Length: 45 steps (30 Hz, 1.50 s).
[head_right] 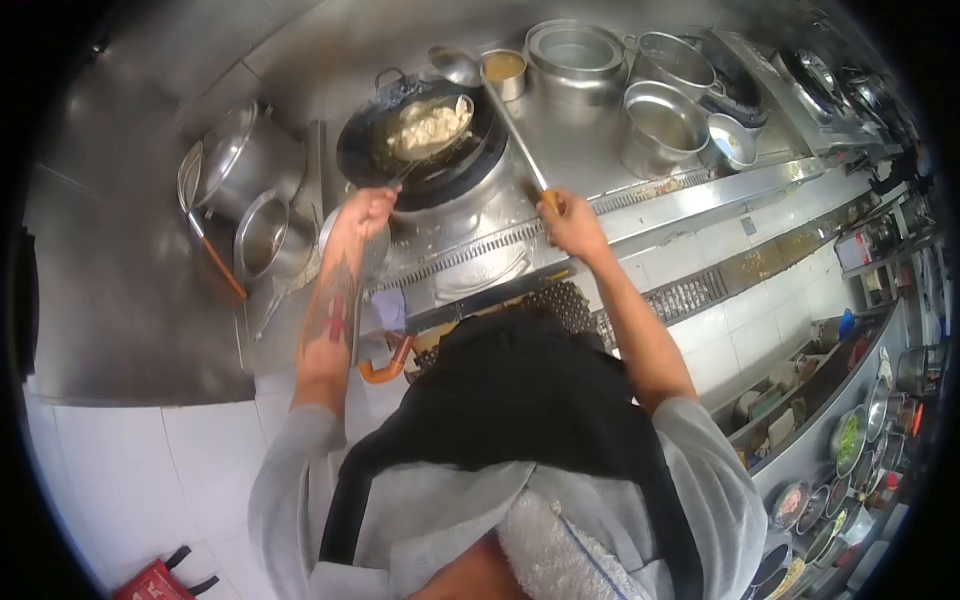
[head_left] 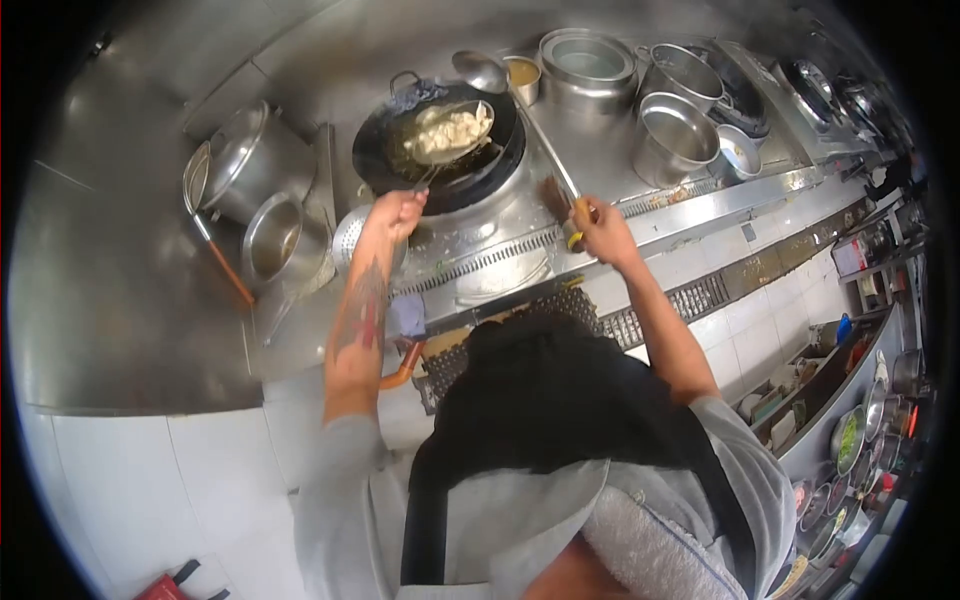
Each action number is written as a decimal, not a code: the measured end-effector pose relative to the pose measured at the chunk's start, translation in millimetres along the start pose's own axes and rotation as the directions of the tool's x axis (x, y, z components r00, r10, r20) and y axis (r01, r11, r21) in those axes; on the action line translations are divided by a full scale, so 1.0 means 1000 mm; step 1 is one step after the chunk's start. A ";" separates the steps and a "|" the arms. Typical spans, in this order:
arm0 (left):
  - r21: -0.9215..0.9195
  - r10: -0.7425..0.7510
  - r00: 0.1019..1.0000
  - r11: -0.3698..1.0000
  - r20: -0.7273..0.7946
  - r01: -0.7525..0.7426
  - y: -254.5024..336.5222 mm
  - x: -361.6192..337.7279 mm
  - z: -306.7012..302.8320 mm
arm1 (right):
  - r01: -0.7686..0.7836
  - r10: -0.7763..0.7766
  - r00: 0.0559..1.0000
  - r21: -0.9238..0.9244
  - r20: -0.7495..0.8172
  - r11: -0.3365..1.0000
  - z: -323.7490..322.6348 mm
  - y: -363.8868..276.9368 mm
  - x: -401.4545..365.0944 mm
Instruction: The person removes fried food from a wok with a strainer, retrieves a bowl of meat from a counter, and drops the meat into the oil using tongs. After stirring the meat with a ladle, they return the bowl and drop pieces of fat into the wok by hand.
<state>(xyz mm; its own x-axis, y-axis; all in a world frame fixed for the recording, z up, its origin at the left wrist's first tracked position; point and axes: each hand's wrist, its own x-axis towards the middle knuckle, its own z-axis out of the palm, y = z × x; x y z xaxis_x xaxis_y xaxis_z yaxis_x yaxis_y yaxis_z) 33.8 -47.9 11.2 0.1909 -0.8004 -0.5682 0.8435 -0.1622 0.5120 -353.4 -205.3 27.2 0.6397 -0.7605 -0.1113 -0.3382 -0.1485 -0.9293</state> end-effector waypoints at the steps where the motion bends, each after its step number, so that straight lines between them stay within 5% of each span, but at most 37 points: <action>1: -0.073 0.001 1.000 0.997 -0.002 -0.001 0.000 0.006 0.009 | 0.008 -0.009 1.000 0.041 0.013 0.999 -0.004 -0.002 0.000; 6: -0.160 0.008 0.996 0.987 -0.092 -0.022 0.005 0.026 0.007 | 0.014 -0.012 1.000 0.129 -0.014 0.992 -0.011 0.006 0.005; 12: 0.035 0.184 0.965 0.983 -0.188 -0.180 -0.005 0.047 0.003 | -0.041 0.042 0.999 0.170 -0.003 0.985 -0.016 0.018 -0.013; 14: 0.230 0.281 0.933 0.946 -0.223 -0.230 -0.020 0.020 0.023 | -0.025 0.024 1.000 0.219 0.009 0.975 -0.020 0.028 -0.017; 20: -0.088 0.081 0.996 0.993 -0.043 -0.085 -0.015 -0.028 0.045 | -0.054 0.057 0.998 0.205 -0.011 0.977 -0.024 0.026 -0.030; 22: -0.446 -0.043 0.999 0.893 0.030 0.051 -0.016 -0.041 0.067 | -0.076 0.075 0.997 0.227 0.013 0.971 -0.023 0.019 -0.024; 28: -0.675 -0.009 0.997 0.736 0.073 0.056 -0.046 -0.036 0.057 | -0.066 0.064 0.998 0.281 0.018 0.958 -0.014 0.027 -0.007; 34: -0.344 0.094 0.984 0.928 -0.153 -0.143 -0.049 -0.036 0.027 | -0.051 0.046 0.999 0.286 0.025 0.957 -0.017 0.029 -0.012; 36: -0.070 0.185 0.953 0.976 -0.240 -0.207 -0.044 -0.034 0.019 | -0.062 0.056 0.998 0.277 0.031 0.959 -0.020 0.028 -0.013; 45: 0.242 0.190 0.904 0.965 -0.384 -0.100 -0.005 -0.012 0.017 | -0.065 0.060 0.998 0.259 0.029 0.964 -0.018 0.035 -0.005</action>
<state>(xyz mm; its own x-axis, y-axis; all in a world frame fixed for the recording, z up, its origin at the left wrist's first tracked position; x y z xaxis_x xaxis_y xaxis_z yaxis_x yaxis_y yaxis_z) 18.3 -47.2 26.9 0.5252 -0.5328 -0.6636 0.6733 -0.2167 0.7069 -381.0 -218.4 1.3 0.6379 -0.7496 -0.1767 -0.1890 0.0700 -0.9795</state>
